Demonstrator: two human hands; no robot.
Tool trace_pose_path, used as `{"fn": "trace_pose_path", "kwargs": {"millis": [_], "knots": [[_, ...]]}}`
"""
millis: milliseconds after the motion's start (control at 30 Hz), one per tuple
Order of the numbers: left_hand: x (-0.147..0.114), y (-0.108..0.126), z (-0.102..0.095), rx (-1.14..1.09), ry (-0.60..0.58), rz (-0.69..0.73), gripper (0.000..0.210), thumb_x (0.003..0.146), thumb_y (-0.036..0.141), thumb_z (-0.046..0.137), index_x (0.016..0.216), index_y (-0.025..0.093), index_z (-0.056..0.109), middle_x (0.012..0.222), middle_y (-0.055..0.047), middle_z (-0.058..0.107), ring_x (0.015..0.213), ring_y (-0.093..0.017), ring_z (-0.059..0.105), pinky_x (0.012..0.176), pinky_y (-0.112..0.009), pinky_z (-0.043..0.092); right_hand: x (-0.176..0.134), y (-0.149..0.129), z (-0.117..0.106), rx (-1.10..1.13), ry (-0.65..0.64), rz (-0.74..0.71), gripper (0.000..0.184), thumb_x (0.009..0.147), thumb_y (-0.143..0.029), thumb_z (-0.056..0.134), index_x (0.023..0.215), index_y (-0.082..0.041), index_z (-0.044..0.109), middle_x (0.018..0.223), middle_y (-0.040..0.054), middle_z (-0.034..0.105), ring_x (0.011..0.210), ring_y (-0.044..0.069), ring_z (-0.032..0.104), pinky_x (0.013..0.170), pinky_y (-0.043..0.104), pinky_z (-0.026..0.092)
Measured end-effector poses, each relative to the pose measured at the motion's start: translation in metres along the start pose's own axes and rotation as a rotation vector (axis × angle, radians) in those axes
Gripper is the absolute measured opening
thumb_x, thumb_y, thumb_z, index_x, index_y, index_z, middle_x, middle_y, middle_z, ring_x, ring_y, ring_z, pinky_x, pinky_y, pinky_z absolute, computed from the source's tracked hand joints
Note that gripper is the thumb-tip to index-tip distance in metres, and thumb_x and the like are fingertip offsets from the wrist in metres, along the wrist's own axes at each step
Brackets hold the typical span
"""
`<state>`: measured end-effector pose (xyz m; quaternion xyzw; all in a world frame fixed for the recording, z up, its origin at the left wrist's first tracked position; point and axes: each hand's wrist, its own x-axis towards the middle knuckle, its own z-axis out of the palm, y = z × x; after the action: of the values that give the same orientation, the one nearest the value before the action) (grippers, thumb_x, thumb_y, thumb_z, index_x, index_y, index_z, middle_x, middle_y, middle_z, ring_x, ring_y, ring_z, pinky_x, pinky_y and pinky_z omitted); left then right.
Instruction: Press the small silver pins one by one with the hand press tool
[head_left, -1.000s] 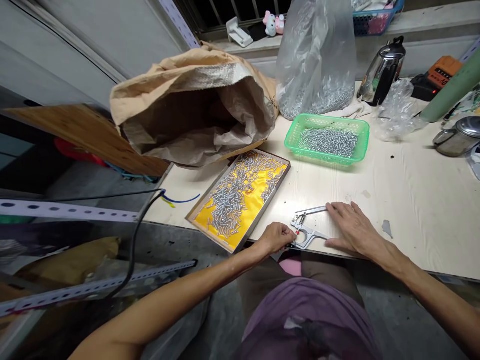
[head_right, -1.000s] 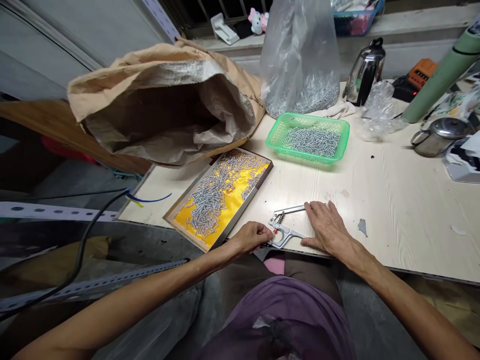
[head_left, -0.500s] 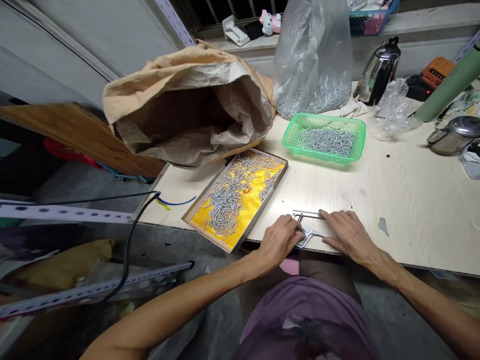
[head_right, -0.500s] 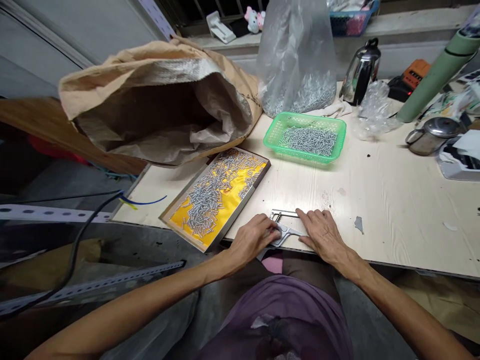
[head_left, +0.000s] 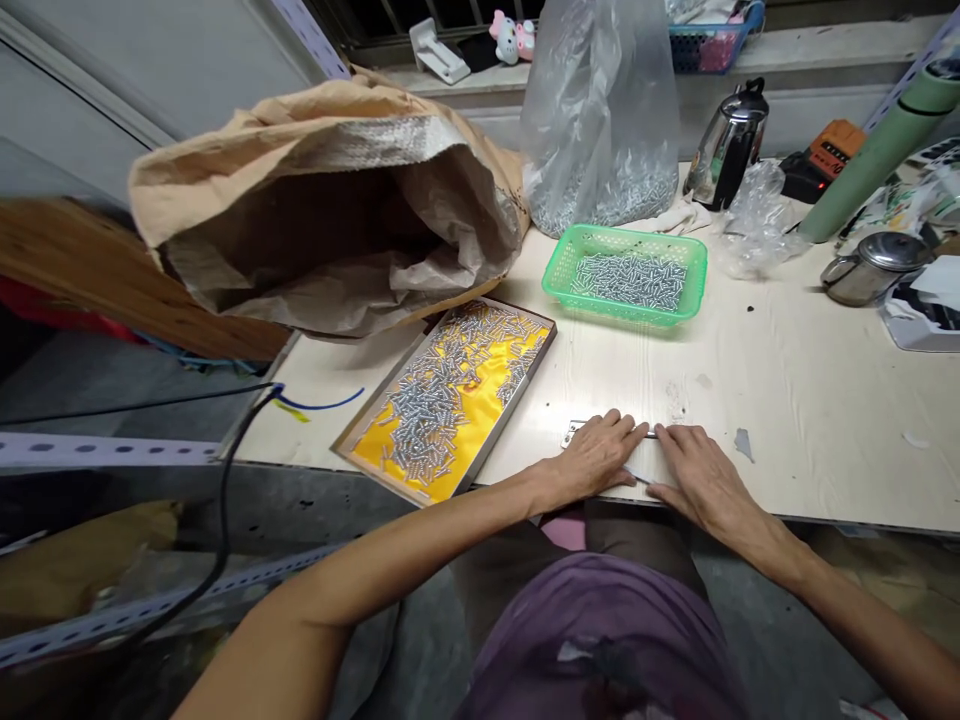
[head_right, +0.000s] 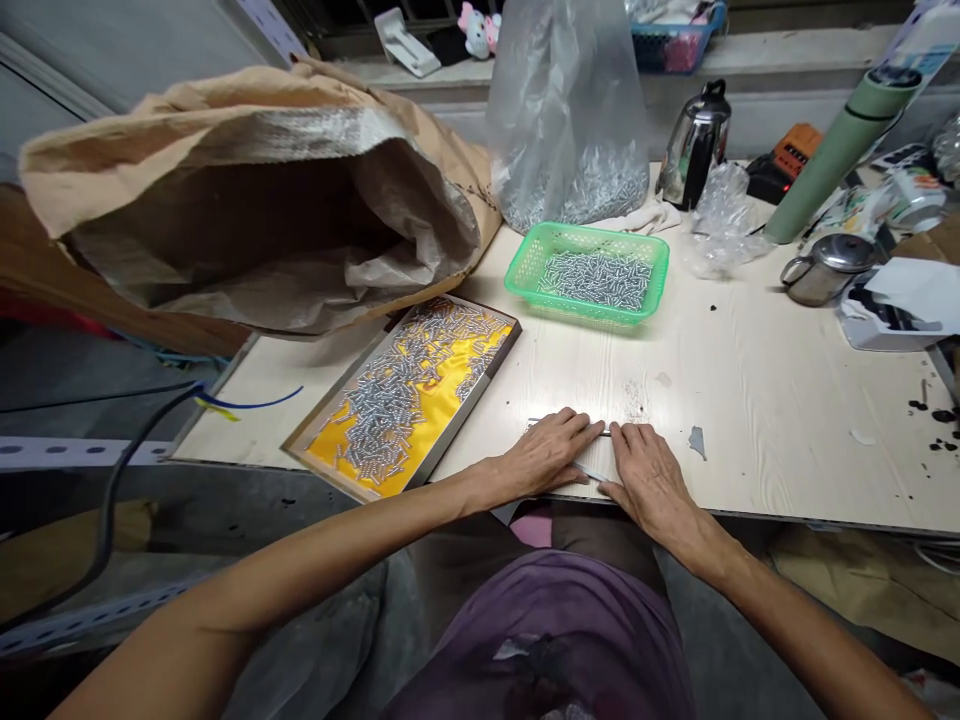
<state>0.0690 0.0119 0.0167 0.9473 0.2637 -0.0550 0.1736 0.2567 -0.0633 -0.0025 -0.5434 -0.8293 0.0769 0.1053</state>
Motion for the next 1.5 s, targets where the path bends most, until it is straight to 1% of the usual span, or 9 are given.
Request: {"fn": "trace_pose_path", "kwargs": {"millis": [267,433,533,667,967,1133,1267,1367,1500], "knots": [[0.006,0.004,0.001,-0.007,-0.072,-0.011,0.018,0.090,0.031,0.054,0.098,0.015,0.056,0.095,-0.007,0.057,0.097,-0.023,0.050,0.076,-0.033,0.044,0.006,-0.008,-0.001,0.052,-0.005,-0.002,0.010,0.088,-0.018,0.051,0.094,-0.016,0.059,0.084,0.0074,0.057,0.080,0.021,0.052,0.066,0.031,0.044],[0.008,0.007,0.005,-0.006,-0.068,-0.087,0.018,0.093,0.030,0.048,0.091,0.017,0.058,0.089,-0.006,0.059,0.096,-0.023,0.052,0.075,-0.032,0.044,0.006,-0.010,0.006,0.026,0.036,0.030,0.022,0.092,-0.014,0.041,0.079,-0.018,0.057,0.073,0.0044,0.054,0.070,0.018,0.051,0.061,0.029,0.041],[0.003,0.007,0.016,-0.009,0.036,-0.076,0.022,0.093,0.031,0.048,0.106,0.015,0.055,0.102,-0.009,0.060,0.102,-0.024,0.053,0.081,-0.036,0.047,0.005,-0.004,0.005,0.041,0.052,0.029,0.018,0.091,-0.020,0.046,0.104,-0.017,0.058,0.087,0.0080,0.058,0.080,0.021,0.053,0.066,0.032,0.044],[-0.014,0.016,0.047,-0.044,0.318,-0.065,0.034,0.094,0.024,0.043,0.127,0.014,0.044,0.133,-0.017,0.049,0.128,-0.027,0.042,0.100,-0.045,0.041,0.005,0.011,0.002,0.110,0.031,-0.048,0.049,0.087,-0.040,0.054,0.131,-0.018,0.045,0.111,0.0138,0.056,0.099,0.027,0.051,0.080,0.041,0.046],[-0.035,0.050,0.075,-0.182,0.432,-0.016,0.041,0.093,0.043,0.045,0.122,0.014,0.051,0.130,-0.015,0.055,0.132,-0.027,0.041,0.111,-0.049,0.032,0.063,0.051,-0.005,-0.075,0.116,0.034,0.021,0.089,-0.032,0.052,0.083,-0.018,0.067,0.081,0.0096,0.061,0.082,0.025,0.050,0.069,0.037,0.040],[-0.033,0.049,0.067,-0.198,0.410,-0.022,0.047,0.090,0.045,0.049,0.125,0.013,0.050,0.132,-0.016,0.053,0.131,-0.028,0.041,0.110,-0.047,0.034,0.090,0.000,-0.010,-0.020,0.024,-0.219,0.018,0.083,-0.023,0.061,0.100,-0.021,0.067,0.099,0.0100,0.062,0.093,0.024,0.050,0.073,0.035,0.040],[-0.053,0.052,0.069,-0.206,0.416,0.121,0.035,0.090,0.040,0.050,0.116,0.018,0.059,0.117,-0.013,0.063,0.113,-0.024,0.057,0.098,-0.036,0.047,0.098,-0.056,0.008,-0.001,-0.149,-0.568,0.008,0.082,-0.019,0.062,0.079,-0.023,0.069,0.095,0.0055,0.063,0.103,0.023,0.049,0.076,0.034,0.040],[-0.079,0.041,0.062,-0.186,0.493,0.161,0.024,0.093,0.029,0.046,0.105,0.021,0.065,0.099,-0.008,0.069,0.092,-0.017,0.064,0.085,-0.027,0.052,0.103,-0.072,0.024,-0.034,-0.179,-0.653,0.009,0.079,-0.013,0.062,0.073,-0.018,0.065,0.089,0.0063,0.064,0.097,0.023,0.052,0.074,0.035,0.041],[-0.098,-0.016,0.030,-0.129,0.790,-0.237,0.025,0.093,0.016,0.041,0.103,0.016,0.064,0.091,-0.009,0.067,0.086,-0.016,0.062,0.078,-0.029,0.051,0.109,-0.074,0.032,0.148,-0.062,-0.638,0.012,0.086,-0.015,0.054,0.078,-0.016,0.062,0.081,0.0062,0.064,0.081,0.020,0.055,0.069,0.033,0.043]]}}
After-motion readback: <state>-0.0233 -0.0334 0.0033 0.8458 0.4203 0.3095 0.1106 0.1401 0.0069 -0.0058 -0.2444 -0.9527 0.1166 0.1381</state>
